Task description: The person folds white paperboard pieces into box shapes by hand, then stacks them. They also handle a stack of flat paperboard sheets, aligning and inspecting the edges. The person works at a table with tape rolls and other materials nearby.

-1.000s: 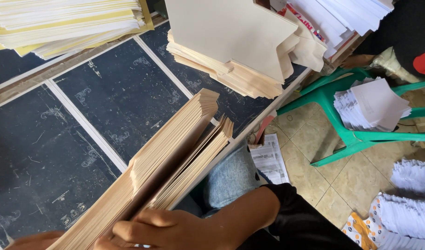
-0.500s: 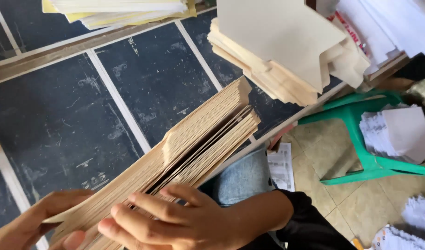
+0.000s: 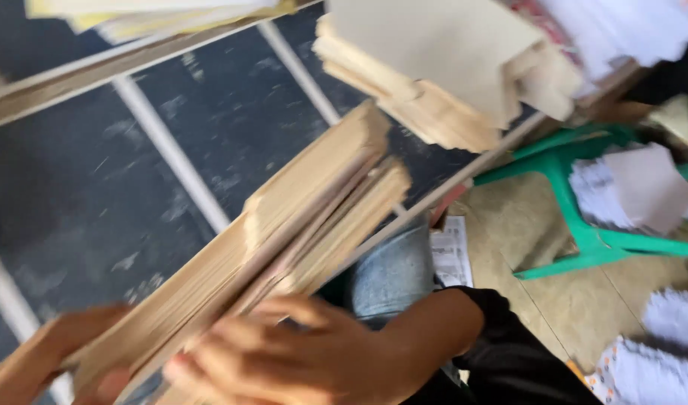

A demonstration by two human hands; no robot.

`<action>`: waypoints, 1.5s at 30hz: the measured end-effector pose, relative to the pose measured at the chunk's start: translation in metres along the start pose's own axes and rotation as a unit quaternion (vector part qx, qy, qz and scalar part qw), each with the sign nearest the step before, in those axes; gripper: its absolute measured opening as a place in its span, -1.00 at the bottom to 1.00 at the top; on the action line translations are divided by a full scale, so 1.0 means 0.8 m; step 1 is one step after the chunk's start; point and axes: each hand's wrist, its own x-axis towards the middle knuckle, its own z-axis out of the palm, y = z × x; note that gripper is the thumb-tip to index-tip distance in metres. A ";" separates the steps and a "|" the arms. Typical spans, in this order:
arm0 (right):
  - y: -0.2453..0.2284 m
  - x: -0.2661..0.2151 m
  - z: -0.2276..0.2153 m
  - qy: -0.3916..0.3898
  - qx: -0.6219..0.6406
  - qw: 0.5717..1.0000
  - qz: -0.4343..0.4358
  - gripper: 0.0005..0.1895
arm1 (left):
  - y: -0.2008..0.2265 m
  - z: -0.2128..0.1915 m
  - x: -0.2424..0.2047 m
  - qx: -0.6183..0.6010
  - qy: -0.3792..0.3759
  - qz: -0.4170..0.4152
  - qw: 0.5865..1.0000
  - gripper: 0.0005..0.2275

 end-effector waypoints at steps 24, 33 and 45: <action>0.049 -0.002 -0.019 0.017 -0.329 0.934 -0.139 -0.60 | 0.089 0.002 -0.011 -0.043 -0.026 0.284 0.958 -0.75; 0.042 -0.021 -0.019 0.021 -0.292 0.944 -0.151 -0.55 | 0.090 -0.001 -0.016 -0.057 -0.058 0.315 0.945 -0.77; 0.043 -0.019 -0.015 0.047 -0.300 0.943 -0.135 -0.44 | 0.091 0.024 -0.021 -0.003 -0.003 0.312 0.950 -0.77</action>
